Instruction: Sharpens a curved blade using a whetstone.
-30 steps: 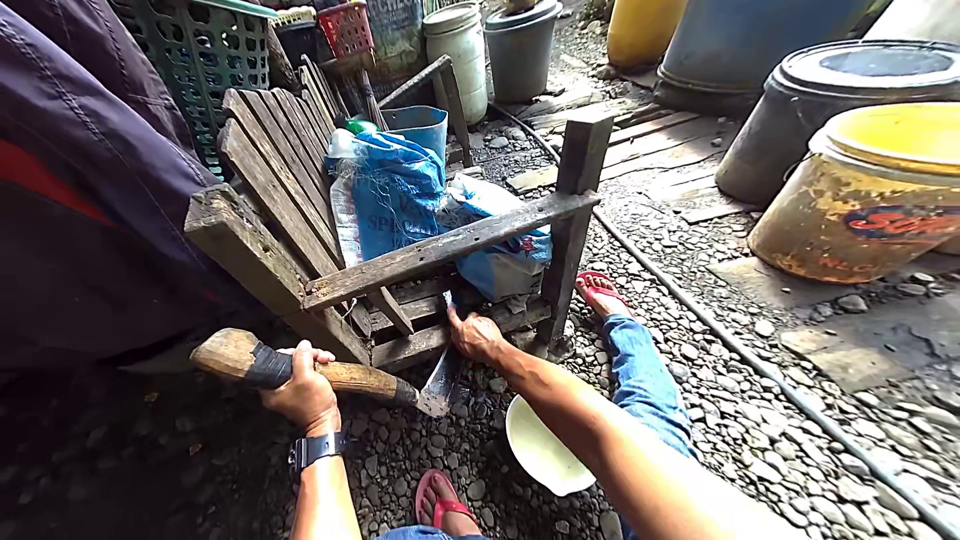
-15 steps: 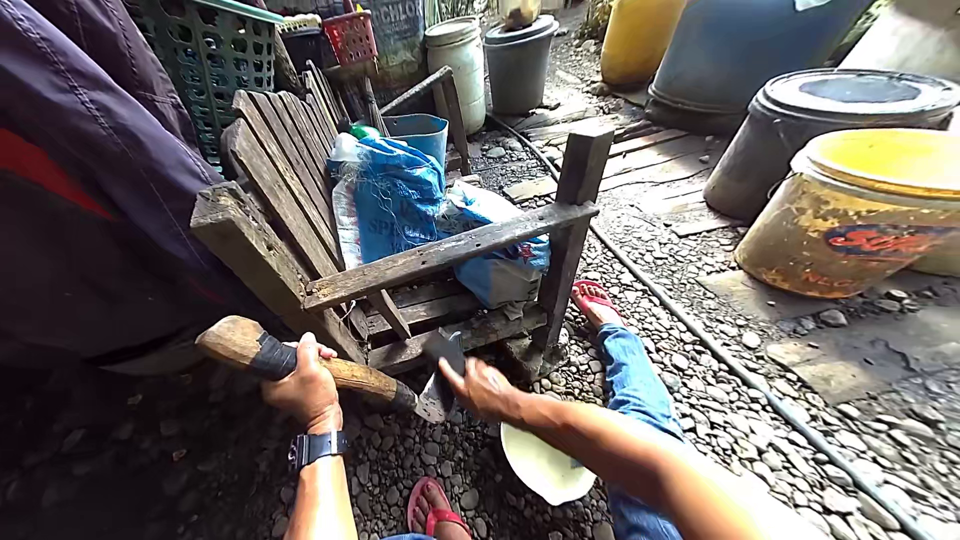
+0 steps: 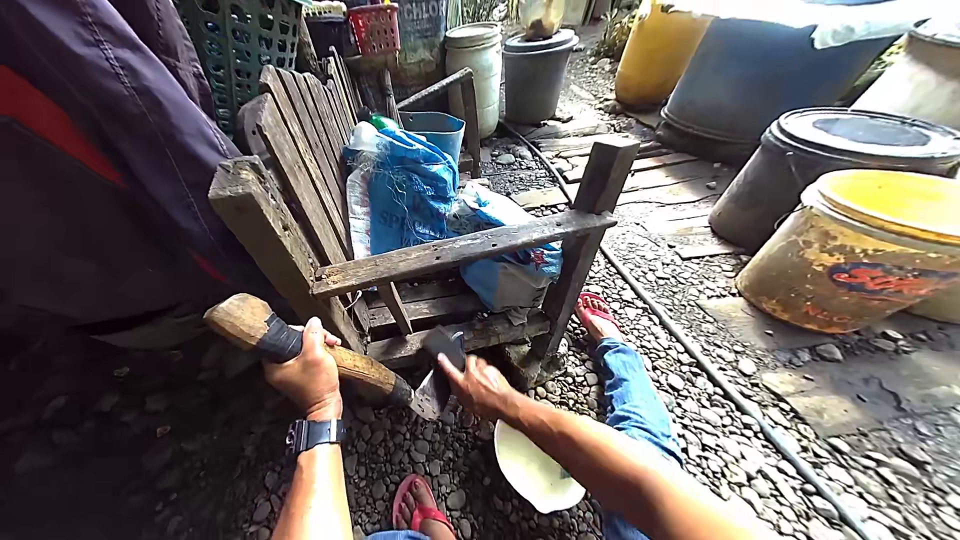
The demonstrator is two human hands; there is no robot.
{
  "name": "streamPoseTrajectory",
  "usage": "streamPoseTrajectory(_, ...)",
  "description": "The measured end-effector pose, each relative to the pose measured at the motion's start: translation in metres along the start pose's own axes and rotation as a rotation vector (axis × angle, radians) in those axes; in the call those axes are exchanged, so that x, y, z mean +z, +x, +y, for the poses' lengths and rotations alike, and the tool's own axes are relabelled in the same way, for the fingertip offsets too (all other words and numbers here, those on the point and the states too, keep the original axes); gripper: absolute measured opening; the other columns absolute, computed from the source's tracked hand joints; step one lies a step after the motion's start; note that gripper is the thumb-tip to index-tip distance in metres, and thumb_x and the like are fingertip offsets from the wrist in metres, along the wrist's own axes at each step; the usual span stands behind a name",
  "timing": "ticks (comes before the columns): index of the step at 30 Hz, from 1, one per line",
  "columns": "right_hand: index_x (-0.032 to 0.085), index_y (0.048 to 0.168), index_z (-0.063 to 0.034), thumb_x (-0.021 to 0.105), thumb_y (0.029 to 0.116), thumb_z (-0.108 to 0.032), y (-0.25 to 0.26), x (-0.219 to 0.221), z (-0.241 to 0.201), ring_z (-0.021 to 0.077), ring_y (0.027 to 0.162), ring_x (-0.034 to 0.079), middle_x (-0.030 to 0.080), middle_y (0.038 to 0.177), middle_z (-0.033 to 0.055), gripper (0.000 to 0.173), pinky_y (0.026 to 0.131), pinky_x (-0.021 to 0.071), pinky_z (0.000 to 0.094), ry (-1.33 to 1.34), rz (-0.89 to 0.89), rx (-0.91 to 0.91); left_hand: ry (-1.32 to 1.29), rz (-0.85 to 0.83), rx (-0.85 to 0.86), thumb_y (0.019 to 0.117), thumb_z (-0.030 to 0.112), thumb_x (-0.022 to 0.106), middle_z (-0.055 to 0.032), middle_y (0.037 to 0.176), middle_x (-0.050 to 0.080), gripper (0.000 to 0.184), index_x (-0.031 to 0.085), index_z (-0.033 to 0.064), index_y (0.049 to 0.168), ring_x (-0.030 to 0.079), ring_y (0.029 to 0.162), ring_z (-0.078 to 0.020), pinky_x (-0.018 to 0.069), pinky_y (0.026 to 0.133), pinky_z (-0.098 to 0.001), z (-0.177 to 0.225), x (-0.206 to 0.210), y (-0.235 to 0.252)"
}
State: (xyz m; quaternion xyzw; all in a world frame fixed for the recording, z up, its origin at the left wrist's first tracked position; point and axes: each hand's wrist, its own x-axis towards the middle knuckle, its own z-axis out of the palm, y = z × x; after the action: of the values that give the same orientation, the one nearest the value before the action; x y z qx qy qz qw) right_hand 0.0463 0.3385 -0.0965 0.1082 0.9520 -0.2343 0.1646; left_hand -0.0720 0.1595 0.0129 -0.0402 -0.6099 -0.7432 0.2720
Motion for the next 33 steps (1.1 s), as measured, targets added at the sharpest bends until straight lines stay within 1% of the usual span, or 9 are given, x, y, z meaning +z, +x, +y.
streamPoseTrajectory(4,0.016,0.167,-0.0196,0.032,0.1110,-0.028,0.041,-0.034,-0.012,0.0463,0.126,0.058,0.053,0.143,0.0320,0.059,0.104,0.0477,0.0562,0.026,0.042,0.230,-0.003,-0.029,0.018,0.0899,-0.004,0.058,0.0058,0.055,0.059,0.011,0.054,0.0061,0.086,0.061,0.046,-0.0069,0.0574,0.048,-0.0237,0.003,-0.004,-0.002)
streamPoseTrajectory(7,0.018,0.166,-0.0185,0.038,0.1093,-0.025,0.015,-0.011,-0.011,0.0511,0.122,0.059,0.054,0.137,0.0365,0.061,0.099,0.0495,0.0604,0.022,0.026,0.132,-0.012,-0.020,0.012,0.0892,-0.005,0.059,0.0059,0.055,0.058,0.012,0.054,0.0058,0.086,0.060,0.045,-0.0062,0.0567,0.048,-0.0226,0.003,-0.002,-0.003)
streamPoseTrajectory(10,0.019,0.167,-0.0223,0.041,0.1095,-0.025,-0.012,0.008,-0.002,0.0537,0.121,0.057,0.052,0.135,0.0381,0.061,0.096,0.0495,0.0623,-0.031,-0.043,0.002,-0.003,-0.011,0.009,0.0896,-0.004,0.060,0.0063,0.055,0.058,0.012,0.054,0.0053,0.086,0.061,0.046,-0.0059,0.0567,0.049,-0.0224,0.000,0.000,-0.001)
streamPoseTrajectory(12,0.019,0.167,-0.0226,0.042,0.1087,-0.024,0.004,-0.005,0.001,0.0533,0.121,0.058,0.053,0.136,0.0379,0.062,0.097,0.0498,0.0628,-0.001,0.008,0.067,-0.010,-0.029,0.030,0.0887,-0.003,0.060,0.0072,0.055,0.059,0.011,0.055,0.0063,0.086,0.061,0.046,-0.0054,0.0569,0.049,-0.0220,0.000,0.002,-0.002)
streamPoseTrajectory(16,0.017,0.166,-0.0170,0.032,0.1108,-0.030,0.038,-0.036,-0.018,0.0452,0.126,0.059,0.055,0.141,0.0306,0.059,0.104,0.0482,0.0560,0.056,0.041,0.259,-0.022,-0.050,0.060,0.0879,-0.004,0.059,0.0069,0.055,0.059,0.012,0.055,0.0067,0.086,0.061,0.046,-0.0059,0.0569,0.049,-0.0224,0.006,0.002,-0.005)
streamPoseTrajectory(19,0.019,0.166,-0.0172,0.040,0.1090,-0.024,0.012,-0.012,-0.013,0.0499,0.122,0.059,0.055,0.135,0.0355,0.061,0.099,0.0496,0.0603,0.082,0.042,0.134,-0.011,-0.036,0.045,0.0889,-0.005,0.060,0.0065,0.055,0.058,0.011,0.055,0.0052,0.086,0.061,0.045,-0.0055,0.0567,0.048,-0.0220,0.006,0.003,-0.004)
streamPoseTrajectory(22,0.021,0.166,-0.0231,0.042,0.1090,-0.024,-0.007,0.003,-0.006,0.0514,0.123,0.057,0.053,0.136,0.0362,0.061,0.099,0.0487,0.0612,0.063,-0.019,0.035,0.016,-0.024,0.032,0.0905,-0.004,0.061,0.0066,0.054,0.057,0.011,0.056,0.0047,0.086,0.060,0.045,-0.0051,0.0563,0.048,-0.0212,0.007,0.003,-0.002)
streamPoseTrajectory(27,0.019,0.166,-0.0227,0.037,0.1095,-0.025,0.032,-0.031,-0.006,0.0493,0.129,0.055,0.049,0.145,0.0343,0.060,0.104,0.0468,0.0586,0.088,0.061,0.207,0.034,-0.042,0.052,0.0905,-0.005,0.059,0.0067,0.054,0.058,0.012,0.055,0.0052,0.085,0.061,0.045,-0.0048,0.0560,0.048,-0.0209,0.016,0.004,-0.009)
streamPoseTrajectory(33,0.017,0.167,-0.0260,0.033,0.1104,-0.023,0.030,-0.026,0.003,0.0478,0.130,0.055,0.049,0.145,0.0329,0.059,0.104,0.0471,0.0575,0.076,0.065,0.177,0.032,-0.009,0.008,0.0928,-0.004,0.058,0.0064,0.055,0.056,0.009,0.054,0.0033,0.090,0.060,0.045,-0.0047,0.0565,0.049,-0.0211,0.014,0.001,-0.009)
